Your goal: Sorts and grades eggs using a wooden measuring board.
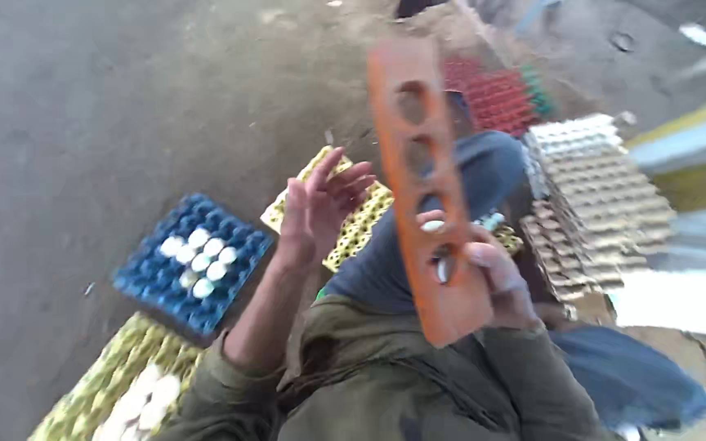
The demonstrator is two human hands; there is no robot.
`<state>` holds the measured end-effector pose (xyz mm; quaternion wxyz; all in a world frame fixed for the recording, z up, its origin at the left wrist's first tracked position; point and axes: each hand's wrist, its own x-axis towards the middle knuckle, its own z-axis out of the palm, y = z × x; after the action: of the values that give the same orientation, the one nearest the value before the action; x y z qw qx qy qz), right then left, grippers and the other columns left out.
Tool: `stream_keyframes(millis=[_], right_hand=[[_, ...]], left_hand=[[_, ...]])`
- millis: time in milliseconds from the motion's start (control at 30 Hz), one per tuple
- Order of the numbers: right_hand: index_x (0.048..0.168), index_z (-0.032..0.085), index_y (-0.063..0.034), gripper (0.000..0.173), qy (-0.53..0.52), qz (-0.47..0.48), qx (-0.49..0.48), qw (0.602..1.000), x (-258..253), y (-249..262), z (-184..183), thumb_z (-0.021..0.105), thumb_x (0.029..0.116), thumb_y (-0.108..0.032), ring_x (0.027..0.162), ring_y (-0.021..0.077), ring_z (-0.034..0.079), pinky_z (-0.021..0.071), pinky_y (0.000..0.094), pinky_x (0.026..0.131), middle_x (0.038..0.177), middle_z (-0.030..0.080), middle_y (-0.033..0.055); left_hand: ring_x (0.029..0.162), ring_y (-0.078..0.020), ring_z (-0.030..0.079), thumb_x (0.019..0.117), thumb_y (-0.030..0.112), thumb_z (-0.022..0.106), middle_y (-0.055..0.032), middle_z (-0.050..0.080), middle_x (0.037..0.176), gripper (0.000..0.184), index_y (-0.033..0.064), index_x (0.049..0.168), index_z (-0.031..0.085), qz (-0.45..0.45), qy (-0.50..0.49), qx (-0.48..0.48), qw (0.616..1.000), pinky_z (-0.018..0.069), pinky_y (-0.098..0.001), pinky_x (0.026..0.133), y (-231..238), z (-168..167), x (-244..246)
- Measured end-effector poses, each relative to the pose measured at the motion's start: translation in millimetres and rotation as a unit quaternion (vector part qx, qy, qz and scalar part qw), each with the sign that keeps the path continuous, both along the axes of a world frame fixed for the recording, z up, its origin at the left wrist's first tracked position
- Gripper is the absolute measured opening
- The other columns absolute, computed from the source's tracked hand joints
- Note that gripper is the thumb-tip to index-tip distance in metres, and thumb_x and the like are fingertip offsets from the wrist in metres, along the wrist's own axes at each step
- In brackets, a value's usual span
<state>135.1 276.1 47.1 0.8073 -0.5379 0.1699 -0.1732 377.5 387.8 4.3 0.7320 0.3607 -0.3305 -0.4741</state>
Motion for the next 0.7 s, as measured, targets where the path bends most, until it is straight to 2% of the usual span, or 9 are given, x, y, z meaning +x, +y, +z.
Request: stream_keyframes(millis=[67, 200, 267, 300, 367, 467, 567, 633, 700], right_hand=[[0.118, 0.071, -0.0143, 0.04, 0.006, -0.024, -0.035, 0.999, -12.1, -2.8, 6.4, 0.064, 0.0966, -0.048, 0.087, 0.0042, 0.065, 0.0578, 0.0238, 0.076, 0.109, 0.069, -0.0024], [0.122, 0.068, -0.0143, 0.059, 0.028, -0.172, -0.079, 0.982, -58.3, -15.2, 17.2, 0.057, 0.0943, -0.065, 0.097, 0.0027, 0.065, 0.0565, 0.0245, 0.086, 0.112, 0.07, -0.006], [0.13, 0.065, -0.0153, 0.049, -0.007, -0.242, -0.059, 0.969, -94.1, -22.5, 16.1, 0.061, 0.0932, -0.048, 0.09, 0.0061, 0.066, 0.0569, 0.0252, 0.079, 0.113, 0.069, -0.0004], [0.132, 0.064, -0.0166, 0.045, -0.033, -0.267, -0.06, 0.961, -111.5, -26.5, 17.1, 0.061, 0.0916, -0.035, 0.081, 0.0072, 0.065, 0.0575, 0.0248, 0.069, 0.11, 0.068, 0.0017], [0.136, 0.06, -0.0182, 0.044, -0.08, -0.293, -0.072, 0.95, -143.2, -29.2, 22.2, 0.062, 0.092, -0.023, 0.073, 0.011, 0.065, 0.0576, 0.0265, 0.058, 0.117, 0.066, 0.0061], [0.142, 0.049, -0.0218, 0.052, -0.114, -0.318, -0.113, 0.934, -179.0, -30.7, 26.9, 0.064, 0.0921, -0.017, 0.078, 0.0142, 0.066, 0.0584, 0.0279, 0.059, 0.132, 0.06, 0.0083], [0.136, 0.057, -0.0186, 0.046, -0.129, -0.359, -0.146, 0.913, -203.2, -33.2, 25.5, 0.069, 0.0916, -0.017, 0.081, 0.0135, 0.068, 0.0595, 0.0282, 0.063, 0.135, 0.059, 0.0088], [0.134, 0.058, -0.0222, 0.044, -0.146, -0.386, -0.144, 0.9, -214.0, -33.1, 21.0, 0.069, 0.0918, -0.015, 0.082, 0.0137, 0.068, 0.0604, 0.0291, 0.066, 0.129, 0.062, 0.0075], [0.132, 0.057, -0.0253, 0.041, -0.182, -0.415, -0.105, 0.885, -220.9, -32.5, 15.9, 0.067, 0.0937, -0.017, 0.079, 0.0155, 0.069, 0.0606, 0.0298, 0.067, 0.115, 0.067, 0.0089]], left_hand=[[0.124, -0.0306, 0.062, 0.0762, 0.093, 0.041, -0.0118, 0.059, 0.141, 0.106, 0.0204, 0.153, 0.038, -0.151, 0.117, -0.032, 0.981, 0.0544, -0.0467, 0.1, -56.1, 24.8, -41.3], [0.106, -0.0286, 0.07, 0.088, 0.081, 0.045, -0.0126, 0.066, 0.128, 0.083, 0.0208, 0.145, 0.051, -0.284, 0.218, -0.05, 0.932, 0.0598, -0.0446, 0.089, -117.6, 55.4, -85.7], [0.106, -0.0285, 0.069, 0.0898, 0.081, 0.039, -0.0134, 0.065, 0.128, 0.085, 0.0165, 0.143, 0.052, -0.302, 0.213, -0.06, 0.927, 0.0597, -0.0451, 0.089, -142.8, 59.8, -96.4], [0.108, -0.0291, 0.068, 0.0907, 0.082, 0.031, -0.0142, 0.064, 0.128, 0.088, 0.0145, 0.143, 0.052, -0.305, 0.2, -0.07, 0.929, 0.0589, -0.0458, 0.09, -157.6, 61.7, -100.3], [0.109, -0.0294, 0.067, 0.0906, 0.084, 0.02, -0.0148, 0.063, 0.128, 0.093, 0.0114, 0.14, 0.053, -0.303, 0.167, -0.088, 0.934, 0.0575, -0.0467, 0.092, -186.9, 64.8, -111.1], [0.109, -0.0269, 0.066, 0.0877, 0.087, 0.012, -0.0108, 0.064, 0.124, 0.096, 0.0152, 0.134, 0.056, -0.306, 0.142, -0.096, 0.936, 0.0572, -0.0461, 0.093, -225.1, 70.6, -138.1], [0.112, -0.0264, 0.066, 0.0915, 0.083, 0.019, -0.009, 0.064, 0.126, 0.084, 0.0201, 0.132, 0.057, -0.325, 0.148, -0.091, 0.929, 0.0566, -0.046, 0.094, -258.0, 71.6, -169.6], [0.11, -0.0258, 0.068, 0.0959, 0.078, 0.022, -0.0082, 0.066, 0.124, 0.075, 0.0211, 0.128, 0.06, -0.326, 0.127, -0.091, 0.932, 0.0579, -0.0448, 0.093, -275.8, 73.3, -194.2], [0.105, -0.0282, 0.068, 0.0989, 0.072, 0.014, -0.0116, 0.068, 0.118, 0.076, 0.0171, 0.124, 0.059, -0.325, 0.135, -0.082, 0.932, 0.0588, -0.0472, 0.09, -295.8, 76.6, -219.9]])
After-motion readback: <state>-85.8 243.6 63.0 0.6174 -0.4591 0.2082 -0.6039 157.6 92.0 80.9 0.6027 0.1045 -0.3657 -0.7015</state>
